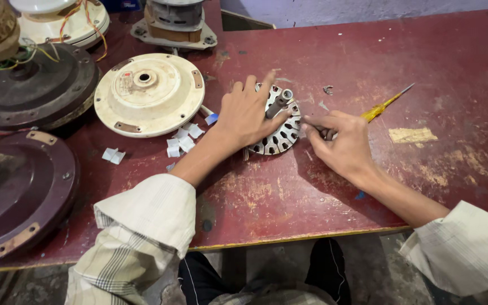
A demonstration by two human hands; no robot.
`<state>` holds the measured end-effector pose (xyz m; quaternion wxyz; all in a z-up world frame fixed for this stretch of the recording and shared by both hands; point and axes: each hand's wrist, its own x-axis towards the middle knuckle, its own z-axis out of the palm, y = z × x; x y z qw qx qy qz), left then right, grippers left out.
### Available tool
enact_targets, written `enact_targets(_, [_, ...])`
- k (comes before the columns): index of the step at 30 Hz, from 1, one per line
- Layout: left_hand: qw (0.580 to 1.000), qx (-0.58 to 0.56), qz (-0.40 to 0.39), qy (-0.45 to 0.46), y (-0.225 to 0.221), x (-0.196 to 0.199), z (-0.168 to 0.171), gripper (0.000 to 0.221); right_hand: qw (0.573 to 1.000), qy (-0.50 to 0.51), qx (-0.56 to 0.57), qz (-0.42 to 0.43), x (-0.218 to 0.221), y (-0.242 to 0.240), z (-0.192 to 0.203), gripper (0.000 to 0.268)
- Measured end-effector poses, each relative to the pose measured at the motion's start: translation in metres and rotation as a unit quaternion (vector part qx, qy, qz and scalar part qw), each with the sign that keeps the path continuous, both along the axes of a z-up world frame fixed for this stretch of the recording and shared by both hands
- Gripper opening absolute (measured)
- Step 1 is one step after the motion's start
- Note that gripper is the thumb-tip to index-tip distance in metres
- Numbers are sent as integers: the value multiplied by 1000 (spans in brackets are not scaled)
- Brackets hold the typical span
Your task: The person uses a yellow-handled screwdriver to scrape and clean the slots of a circular metal motor component on a red workbench. They repeatedly rotate the part and remove debris while other motor housings sit nearby.
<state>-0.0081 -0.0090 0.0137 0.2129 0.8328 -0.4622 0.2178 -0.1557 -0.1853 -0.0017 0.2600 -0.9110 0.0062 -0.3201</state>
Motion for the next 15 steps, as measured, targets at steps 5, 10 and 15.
enact_targets(5, [999,16,32,26,1,-2,-7,71,999,-46,7,4,1,-4,-2,22])
enact_targets(10, [999,9,37,28,0,-2,-7,72,998,-56,-18,34,4,-3,-3,20])
enact_targets(15, [999,0,36,23,0,-2,-10,73,999,-24,-18,19,5,-1,-4,20])
